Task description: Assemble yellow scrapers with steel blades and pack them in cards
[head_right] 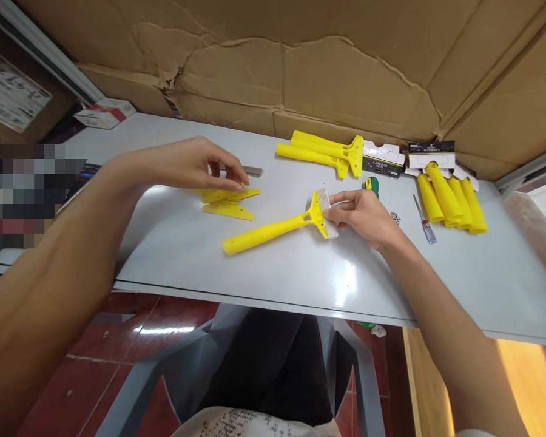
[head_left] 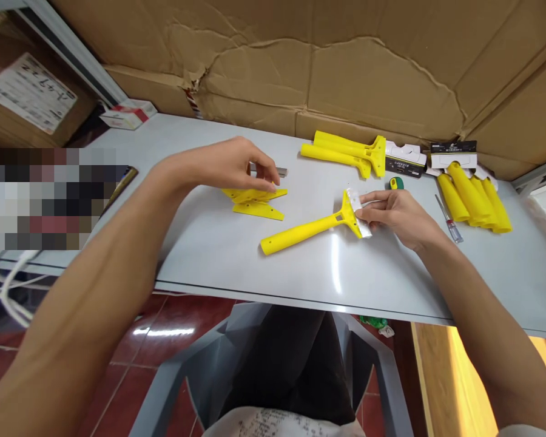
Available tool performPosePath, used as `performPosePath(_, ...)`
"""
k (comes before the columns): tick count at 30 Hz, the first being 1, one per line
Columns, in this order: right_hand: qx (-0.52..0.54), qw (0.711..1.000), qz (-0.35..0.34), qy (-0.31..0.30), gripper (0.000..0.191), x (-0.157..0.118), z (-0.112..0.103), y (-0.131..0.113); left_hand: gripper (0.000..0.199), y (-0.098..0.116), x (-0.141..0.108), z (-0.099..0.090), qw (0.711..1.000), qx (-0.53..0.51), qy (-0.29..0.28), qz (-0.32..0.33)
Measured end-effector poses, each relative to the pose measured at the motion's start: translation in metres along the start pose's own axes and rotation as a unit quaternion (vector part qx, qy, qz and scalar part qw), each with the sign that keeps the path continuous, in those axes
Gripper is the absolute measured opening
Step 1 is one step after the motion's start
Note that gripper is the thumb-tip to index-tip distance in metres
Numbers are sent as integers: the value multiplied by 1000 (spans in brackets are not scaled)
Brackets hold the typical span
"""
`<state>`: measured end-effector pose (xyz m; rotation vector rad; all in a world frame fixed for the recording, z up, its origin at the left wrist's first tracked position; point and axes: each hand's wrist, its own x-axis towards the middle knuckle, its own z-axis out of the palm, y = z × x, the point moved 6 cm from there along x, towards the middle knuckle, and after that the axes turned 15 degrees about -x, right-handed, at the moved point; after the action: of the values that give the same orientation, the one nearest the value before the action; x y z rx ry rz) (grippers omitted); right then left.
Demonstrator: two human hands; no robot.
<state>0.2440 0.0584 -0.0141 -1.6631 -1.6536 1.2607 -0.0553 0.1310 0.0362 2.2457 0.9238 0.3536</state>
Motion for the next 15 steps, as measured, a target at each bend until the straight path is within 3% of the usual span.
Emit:
performPosePath(4,-26,999,29,3,62,-1,2,1,37,-15,-2,-5,997,65,7,-39)
performPosePath(8,-42,999,31,12,59,-4,6,-2,40,-21,-1,2,992,103,-14,-68)
performPosePath(15,-9,1000,16,1,67,-5,13,-5,47,-26,-9,-1,996,79,-2,-27)
